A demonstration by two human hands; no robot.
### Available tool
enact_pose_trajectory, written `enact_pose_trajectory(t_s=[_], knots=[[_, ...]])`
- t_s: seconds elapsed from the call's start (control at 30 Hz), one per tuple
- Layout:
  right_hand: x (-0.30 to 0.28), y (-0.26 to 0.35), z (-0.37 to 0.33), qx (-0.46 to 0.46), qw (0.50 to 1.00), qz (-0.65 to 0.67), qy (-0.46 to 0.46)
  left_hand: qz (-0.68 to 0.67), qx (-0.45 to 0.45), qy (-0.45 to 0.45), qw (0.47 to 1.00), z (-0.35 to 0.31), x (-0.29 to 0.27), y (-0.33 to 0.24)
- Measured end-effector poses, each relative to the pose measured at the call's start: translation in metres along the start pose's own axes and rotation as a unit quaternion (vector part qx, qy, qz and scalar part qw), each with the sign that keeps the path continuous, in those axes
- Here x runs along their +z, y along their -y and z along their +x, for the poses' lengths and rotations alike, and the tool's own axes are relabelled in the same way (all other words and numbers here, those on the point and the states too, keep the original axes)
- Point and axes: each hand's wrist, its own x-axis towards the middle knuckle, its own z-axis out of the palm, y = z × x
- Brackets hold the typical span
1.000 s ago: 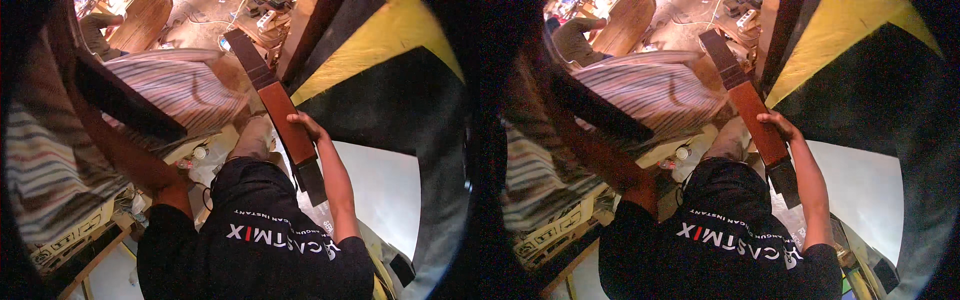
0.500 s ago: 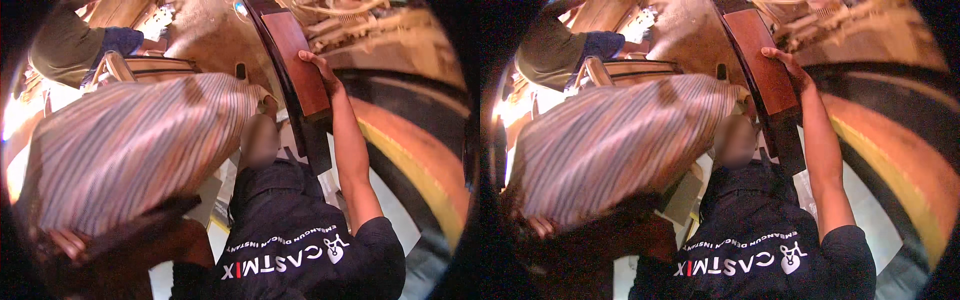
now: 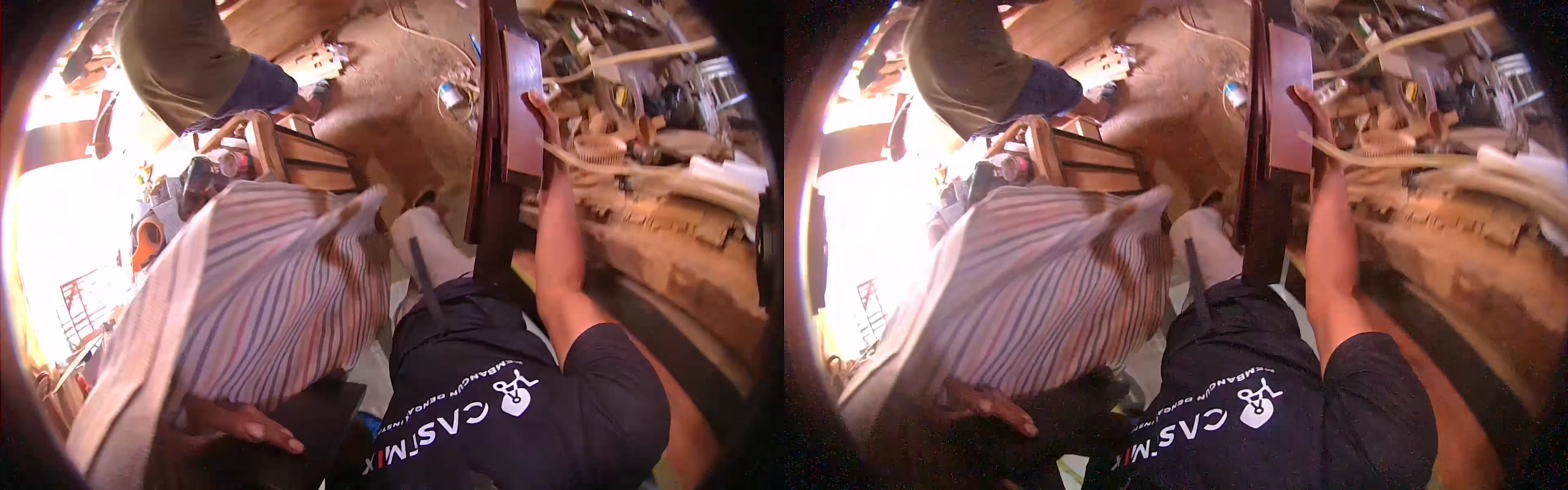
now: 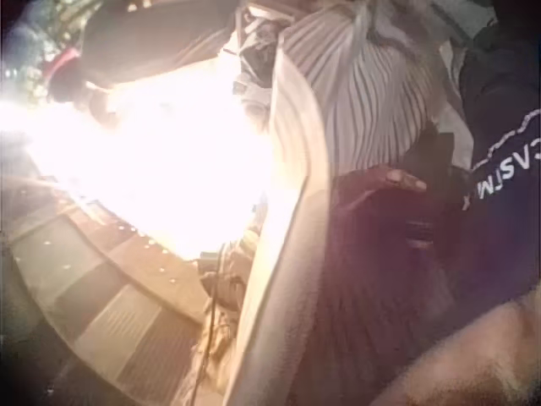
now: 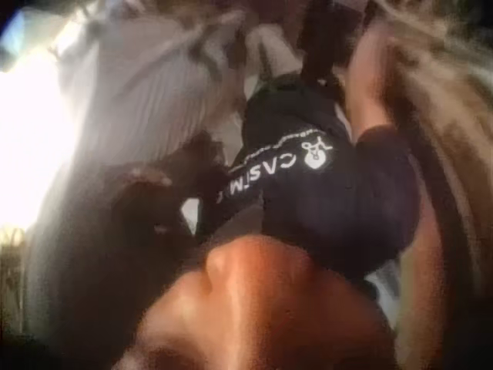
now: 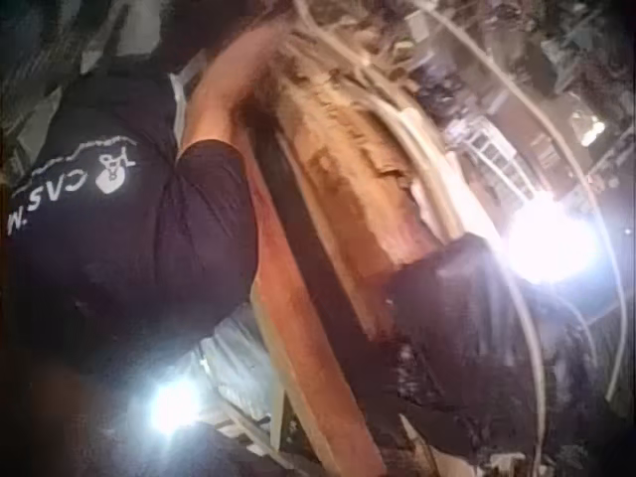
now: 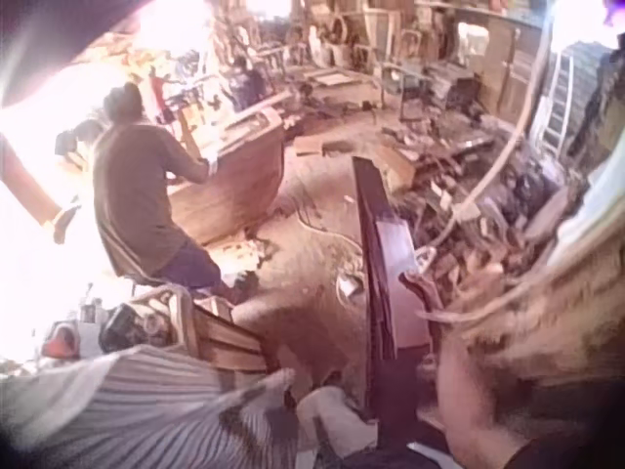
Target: The person uses a spray gun to apply a finish to wooden frames, then picks up and inspects the frames, moving between different stacks of wood products in a workshop.
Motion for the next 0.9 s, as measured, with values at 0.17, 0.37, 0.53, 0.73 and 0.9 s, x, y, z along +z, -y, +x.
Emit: enact_pose_trajectory(t_s=[0.17,0.37,0.53,0.73,0.9], knots=[[0.114,0.054,0.02,0.121,0.991,0.062,0.008,-0.039,-0.14,0.111,0.983,0.029,0.033,-0.012],[0.134,0.078,0.126,0.147,0.977,0.143,0.058,-0.04,-0.138,0.179,0.973,0.125,0.134,0.007],[0.186,0.112,0.188,0.173,0.963,0.146,0.147,-0.096,-0.138,-0.166,0.972,0.249,0.164,0.042],[0.21,0.146,0.309,0.117,0.982,0.113,0.091,-0.038,-0.044,-0.46,0.886,0.321,0.091,0.056],[0.225,0.17,0.388,0.065,0.991,0.096,0.067,-0.078,0.076,-0.551,0.827,0.414,0.06,0.096]])
